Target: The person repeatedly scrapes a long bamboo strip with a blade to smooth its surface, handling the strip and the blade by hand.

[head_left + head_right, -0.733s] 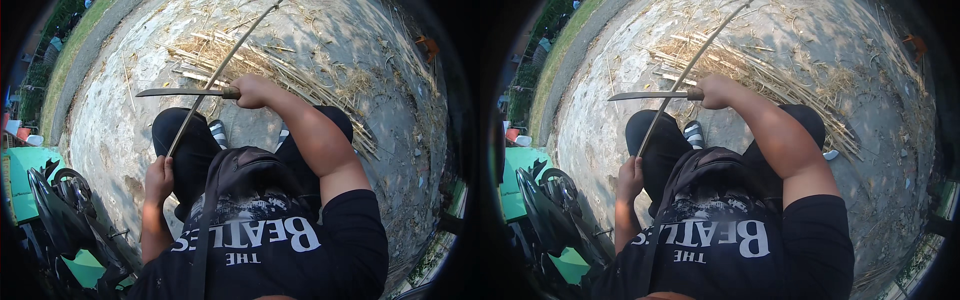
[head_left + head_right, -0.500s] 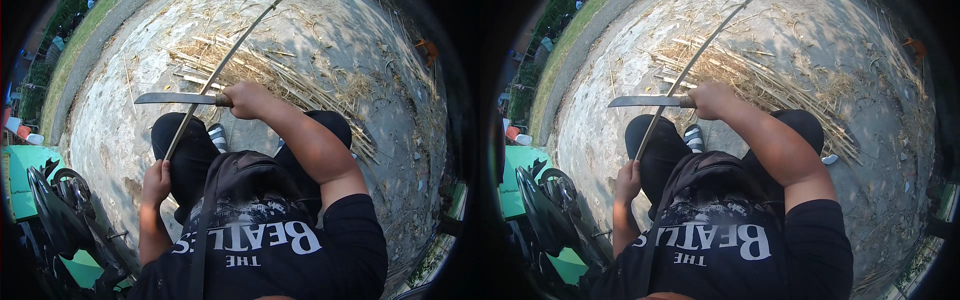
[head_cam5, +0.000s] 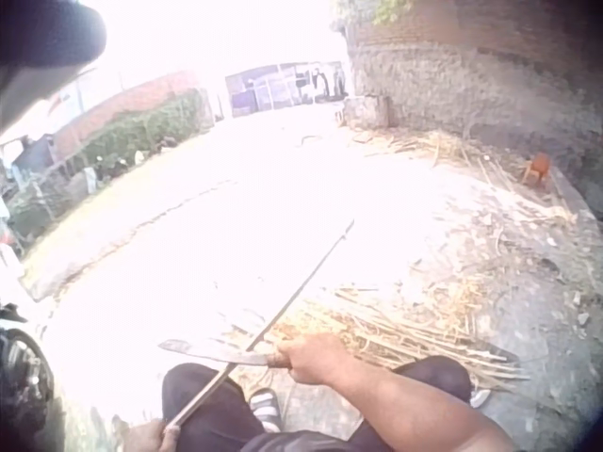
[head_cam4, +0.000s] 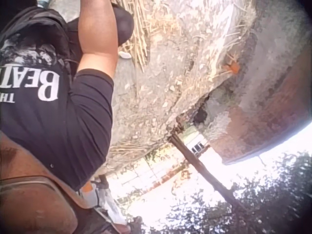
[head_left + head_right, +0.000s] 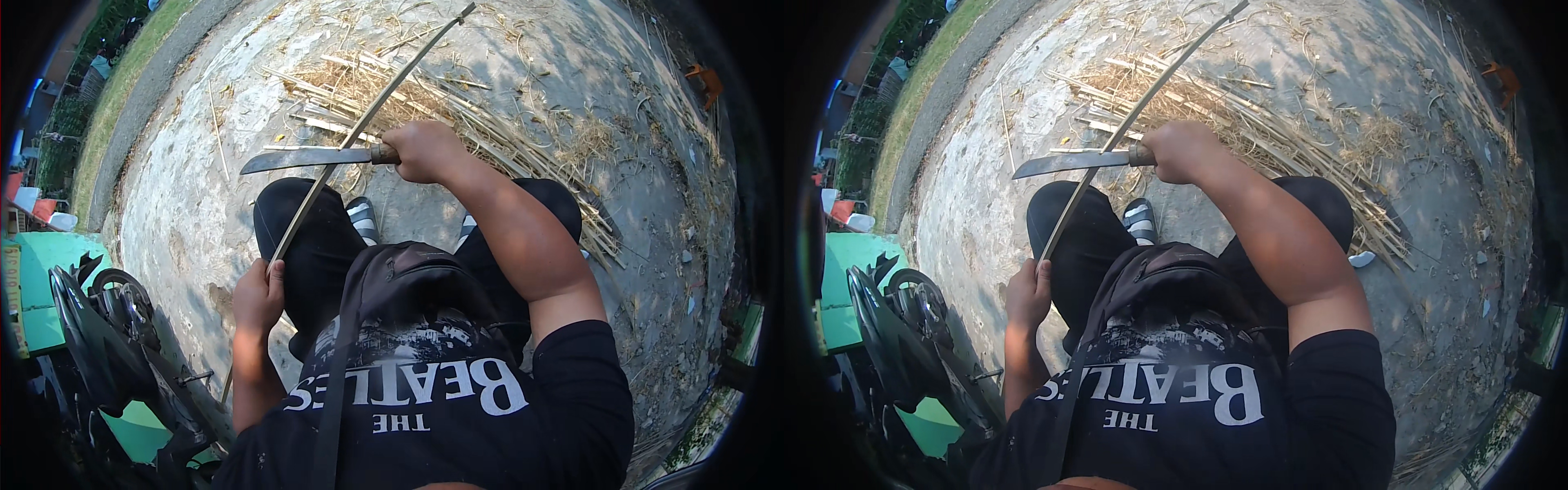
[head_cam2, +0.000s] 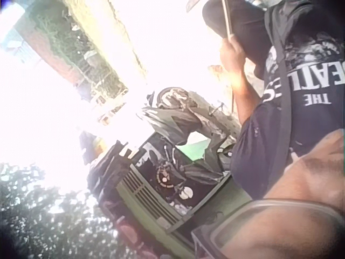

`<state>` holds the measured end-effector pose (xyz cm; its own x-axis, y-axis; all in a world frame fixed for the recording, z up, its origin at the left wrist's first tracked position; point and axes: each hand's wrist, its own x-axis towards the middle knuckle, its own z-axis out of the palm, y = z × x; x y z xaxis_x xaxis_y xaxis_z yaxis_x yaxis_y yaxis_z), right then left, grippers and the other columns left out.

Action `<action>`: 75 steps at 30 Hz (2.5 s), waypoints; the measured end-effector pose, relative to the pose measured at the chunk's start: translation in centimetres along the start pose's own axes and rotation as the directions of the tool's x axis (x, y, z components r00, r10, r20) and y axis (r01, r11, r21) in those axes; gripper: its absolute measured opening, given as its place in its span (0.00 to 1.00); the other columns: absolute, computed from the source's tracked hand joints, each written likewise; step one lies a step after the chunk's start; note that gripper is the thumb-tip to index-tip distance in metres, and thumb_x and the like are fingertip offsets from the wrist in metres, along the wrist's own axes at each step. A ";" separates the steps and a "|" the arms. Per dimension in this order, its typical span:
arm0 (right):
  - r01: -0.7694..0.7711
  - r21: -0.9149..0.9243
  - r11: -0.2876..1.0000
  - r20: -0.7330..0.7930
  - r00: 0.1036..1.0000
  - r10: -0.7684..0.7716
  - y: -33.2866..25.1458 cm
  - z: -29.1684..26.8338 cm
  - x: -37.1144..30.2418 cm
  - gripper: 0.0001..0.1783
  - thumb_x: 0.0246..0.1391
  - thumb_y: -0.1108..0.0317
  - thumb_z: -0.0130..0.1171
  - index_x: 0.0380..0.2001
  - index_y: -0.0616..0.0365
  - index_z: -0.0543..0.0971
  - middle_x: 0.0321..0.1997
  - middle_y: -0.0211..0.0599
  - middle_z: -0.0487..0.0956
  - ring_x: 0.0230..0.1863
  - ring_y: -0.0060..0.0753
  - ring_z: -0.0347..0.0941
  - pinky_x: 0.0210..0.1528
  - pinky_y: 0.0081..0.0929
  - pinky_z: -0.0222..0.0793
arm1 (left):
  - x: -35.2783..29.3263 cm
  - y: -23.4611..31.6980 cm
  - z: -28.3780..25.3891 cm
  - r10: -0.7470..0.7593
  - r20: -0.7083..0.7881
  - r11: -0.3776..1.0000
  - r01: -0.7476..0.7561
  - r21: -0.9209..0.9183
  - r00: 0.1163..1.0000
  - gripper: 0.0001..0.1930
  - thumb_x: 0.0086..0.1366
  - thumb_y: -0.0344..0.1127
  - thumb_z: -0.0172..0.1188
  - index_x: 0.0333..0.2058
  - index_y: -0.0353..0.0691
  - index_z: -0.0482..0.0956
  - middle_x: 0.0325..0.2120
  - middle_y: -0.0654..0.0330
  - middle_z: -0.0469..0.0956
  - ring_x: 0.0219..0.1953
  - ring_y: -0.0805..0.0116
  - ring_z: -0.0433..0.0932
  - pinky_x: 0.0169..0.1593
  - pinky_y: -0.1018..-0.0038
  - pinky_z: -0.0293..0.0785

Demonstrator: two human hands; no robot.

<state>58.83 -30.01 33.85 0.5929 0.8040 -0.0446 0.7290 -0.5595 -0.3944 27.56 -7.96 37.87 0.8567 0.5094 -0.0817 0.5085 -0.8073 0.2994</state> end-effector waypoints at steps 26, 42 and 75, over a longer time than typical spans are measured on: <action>0.061 -0.014 0.998 0.014 0.998 -0.061 -1.4 -0.4 0.1 0.10 0.46 0.66 0.62 0.36 0.45 0.83 0.35 0.42 0.84 0.43 0.51 0.82 0.44 0.49 0.78 | -0.3 -0.2 2.0 0.065 -0.155 0.998 -0.062 0.020 0.986 0.25 0.76 0.52 0.54 0.25 0.36 0.70 0.18 0.41 0.73 0.25 0.34 0.75 0.28 0.48 0.67; -0.113 0.059 0.992 0.088 0.990 0.108 1.8 -0.8 0.9 0.12 0.46 0.67 0.62 0.37 0.48 0.83 0.37 0.42 0.85 0.45 0.51 0.82 0.47 0.48 0.78 | 0.1 0.4 1.7 0.120 -0.152 0.990 -0.108 0.087 0.981 0.24 0.76 0.51 0.52 0.27 0.37 0.69 0.20 0.43 0.74 0.26 0.35 0.76 0.29 0.48 0.68; -0.046 0.119 0.992 0.144 0.989 0.029 0.5 1.3 0.5 0.16 0.47 0.68 0.58 0.41 0.52 0.85 0.41 0.47 0.86 0.47 0.52 0.82 0.49 0.47 0.78 | 0.5 1.9 0.4 0.043 -0.005 0.983 -0.041 0.181 0.999 0.18 0.77 0.45 0.51 0.33 0.37 0.70 0.25 0.40 0.77 0.32 0.31 0.76 0.34 0.43 0.69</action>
<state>59.07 -29.64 32.47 0.5585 0.8081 -0.1872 0.6547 -0.5681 -0.4986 29.04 -9.35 37.99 0.8771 0.4760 -0.0636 0.4802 -0.8681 0.1253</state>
